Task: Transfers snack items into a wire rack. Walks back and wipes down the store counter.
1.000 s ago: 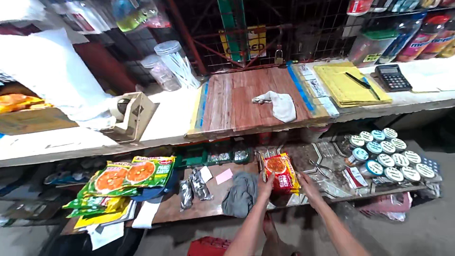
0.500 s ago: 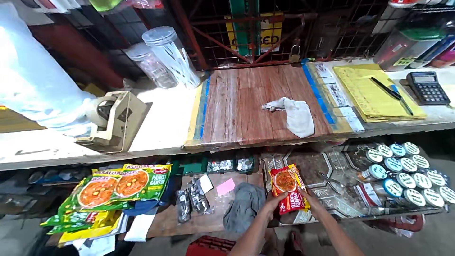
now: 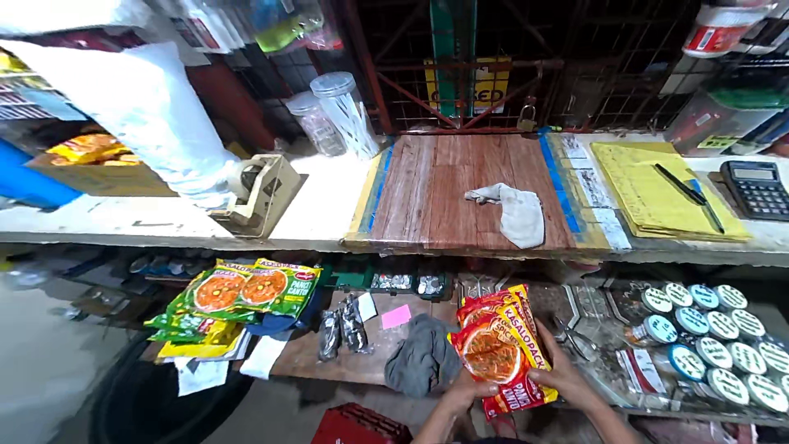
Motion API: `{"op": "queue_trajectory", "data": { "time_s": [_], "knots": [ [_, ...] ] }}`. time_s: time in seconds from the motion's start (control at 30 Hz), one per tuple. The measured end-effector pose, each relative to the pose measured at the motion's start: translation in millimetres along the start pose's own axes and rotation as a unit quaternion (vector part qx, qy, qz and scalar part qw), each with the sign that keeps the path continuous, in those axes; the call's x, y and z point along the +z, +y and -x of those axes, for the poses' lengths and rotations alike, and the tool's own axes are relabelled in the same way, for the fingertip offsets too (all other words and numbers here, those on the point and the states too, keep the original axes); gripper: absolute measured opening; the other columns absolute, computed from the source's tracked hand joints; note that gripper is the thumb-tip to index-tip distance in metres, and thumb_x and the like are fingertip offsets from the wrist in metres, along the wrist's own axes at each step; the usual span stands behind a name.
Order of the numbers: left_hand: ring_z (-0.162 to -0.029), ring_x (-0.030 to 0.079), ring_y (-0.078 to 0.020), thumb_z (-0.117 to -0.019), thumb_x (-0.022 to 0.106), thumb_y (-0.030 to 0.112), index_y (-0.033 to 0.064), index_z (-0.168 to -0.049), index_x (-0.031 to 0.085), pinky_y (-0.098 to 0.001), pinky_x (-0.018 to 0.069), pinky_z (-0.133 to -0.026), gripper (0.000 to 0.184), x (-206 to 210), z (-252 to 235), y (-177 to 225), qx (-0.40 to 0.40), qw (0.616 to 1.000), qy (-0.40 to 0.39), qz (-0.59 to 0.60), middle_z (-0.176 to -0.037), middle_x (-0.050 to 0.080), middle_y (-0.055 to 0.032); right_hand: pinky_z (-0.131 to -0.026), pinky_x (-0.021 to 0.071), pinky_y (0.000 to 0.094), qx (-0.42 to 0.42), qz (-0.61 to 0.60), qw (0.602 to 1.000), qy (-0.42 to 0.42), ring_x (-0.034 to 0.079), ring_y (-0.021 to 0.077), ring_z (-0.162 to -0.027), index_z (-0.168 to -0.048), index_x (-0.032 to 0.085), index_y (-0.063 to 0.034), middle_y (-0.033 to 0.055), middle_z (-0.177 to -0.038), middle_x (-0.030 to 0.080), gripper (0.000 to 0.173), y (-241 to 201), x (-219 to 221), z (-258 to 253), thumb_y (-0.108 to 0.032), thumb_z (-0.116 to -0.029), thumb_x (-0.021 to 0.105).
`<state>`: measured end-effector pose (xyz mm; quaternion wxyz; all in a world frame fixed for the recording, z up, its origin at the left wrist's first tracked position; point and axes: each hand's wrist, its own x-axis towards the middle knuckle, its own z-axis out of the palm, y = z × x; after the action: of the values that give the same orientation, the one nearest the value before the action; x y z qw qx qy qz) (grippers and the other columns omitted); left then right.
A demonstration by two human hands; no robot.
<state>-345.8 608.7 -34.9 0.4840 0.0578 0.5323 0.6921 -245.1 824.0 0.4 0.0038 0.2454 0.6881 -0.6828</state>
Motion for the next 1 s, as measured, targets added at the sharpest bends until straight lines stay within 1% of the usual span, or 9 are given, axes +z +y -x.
{"op": "queue_trajectory", "data": {
  "time_s": [0.07, 0.23, 0.33, 0.43, 0.57, 0.67, 0.8, 0.87, 1.0],
  "knots": [
    [-0.101, 0.07, -0.0093, -0.0677, 0.081, 0.002, -0.0037, -0.134, 0.043, -0.0314, 0.0574, -0.094, 0.077, 7, 7, 10, 0.032, 0.999, -0.001, -0.006, -0.11, 0.072, -0.0036, -0.104, 0.0517, 0.0334, 0.011, -0.008, 1.0, -0.023, 0.057, 0.0151, -0.129, -0.162, 0.009, -0.0012, 0.0183, -0.151, 0.047, 0.142, -10, -2, 0, -0.061, -0.0571, 0.084],
    [-0.101, 0.068, -0.0067, -0.0661, 0.081, 0.005, -0.0066, -0.142, 0.03, -0.0275, 0.0573, -0.092, 0.092, 27, 31, 24, 0.081, 0.993, 0.087, -0.018, -0.113, 0.068, -0.0059, -0.096, 0.0567, 0.0326, 0.027, -0.009, 0.998, -0.056, 0.065, 0.0129, -0.115, -0.158, 0.016, -0.0012, 0.0145, -0.138, 0.058, 0.129, -29, 9, -1, -0.033, -0.0561, 0.088],
    [-0.095, 0.07, -0.0049, -0.0704, 0.078, 0.009, -0.0035, -0.139, 0.034, -0.0267, 0.059, -0.088, 0.082, 24, 49, 15, 0.108, 0.983, 0.146, 0.013, -0.107, 0.07, -0.0007, -0.096, 0.057, 0.0267, -0.042, 0.014, 0.99, -0.136, 0.066, 0.0071, -0.112, -0.155, 0.018, 0.002, 0.0104, -0.133, 0.061, 0.133, -28, 19, -6, -0.035, -0.052, 0.093],
    [-0.086, 0.07, -0.0036, -0.0783, 0.068, 0.02, -0.0008, -0.14, 0.03, -0.0254, 0.0598, -0.082, 0.075, 21, 67, 6, 0.106, 0.968, 0.219, 0.063, -0.1, 0.069, 0.0014, -0.098, 0.0555, 0.0305, -0.032, 0.063, 0.977, -0.203, 0.065, 0.0106, -0.115, -0.159, 0.014, 0.0007, 0.0147, -0.137, 0.059, 0.13, -33, 39, -15, -0.039, -0.0602, 0.09],
    [-0.092, 0.072, -0.009, -0.0826, 0.074, 0.044, 0.0002, -0.15, 0.016, -0.03, 0.0611, -0.085, 0.099, 16, 100, -12, 0.156, 0.939, 0.271, 0.144, -0.107, 0.07, -0.0049, -0.098, 0.0567, 0.0349, 0.025, 0.086, 0.954, -0.285, 0.066, 0.0144, -0.115, -0.159, 0.017, -0.0029, 0.0158, -0.138, 0.058, 0.114, -26, 77, -23, -0.047, -0.0738, 0.077],
    [-0.099, 0.069, -0.0102, -0.0846, 0.069, 0.035, -0.0012, -0.154, 0.005, -0.0314, 0.0589, -0.089, 0.101, 14, 137, -23, 0.165, 0.916, 0.334, 0.15, -0.119, 0.064, -0.0108, -0.095, 0.0576, 0.0313, 0.028, 0.078, 0.935, -0.344, 0.067, 0.0104, -0.11, -0.157, 0.021, 0.0001, 0.0123, -0.132, 0.062, 0.108, -21, 109, -12, -0.046, -0.0754, 0.075],
    [-0.12, 0.062, -0.0181, -0.0704, 0.082, 0.033, -0.0059, -0.156, 0.005, -0.0358, 0.0532, -0.102, 0.121, 16, 184, -52, 0.2, 0.859, 0.454, 0.127, -0.139, 0.054, -0.0227, -0.089, 0.061, 0.0285, 0.034, 0.016, 0.905, -0.423, 0.071, 0.007, -0.101, -0.152, 0.022, 0.0028, 0.0057, -0.12, 0.068, 0.098, -9, 156, 9, -0.039, -0.0795, 0.073],
    [-0.123, 0.061, -0.0198, -0.0686, 0.086, 0.03, -0.0097, -0.155, 0.011, -0.0359, 0.0511, -0.105, 0.121, 19, 209, -64, 0.217, 0.826, 0.506, 0.12, -0.14, 0.054, -0.025, -0.094, 0.0592, 0.0274, 0.011, 0.0, 0.883, -0.47, 0.069, 0.005, -0.105, -0.151, 0.021, 0.0049, 0.0033, -0.123, 0.067, 0.103, -2, 181, 17, -0.046, -0.0805, 0.077],
    [-0.109, 0.066, -0.0139, -0.0744, 0.086, 0.011, -0.0134, -0.137, 0.044, -0.0318, 0.0535, -0.1, 0.079, 27, 283, -78, 0.207, 0.779, 0.575, 0.138, -0.119, 0.067, -0.0183, -0.093, 0.0562, 0.0205, -0.054, 0.057, 0.84, -0.537, 0.066, -0.003, -0.103, -0.143, 0.029, 0.0096, -0.0018, -0.119, 0.067, 0.115, -7, 247, 57, -0.057, -0.0684, 0.085]
  ]
}}
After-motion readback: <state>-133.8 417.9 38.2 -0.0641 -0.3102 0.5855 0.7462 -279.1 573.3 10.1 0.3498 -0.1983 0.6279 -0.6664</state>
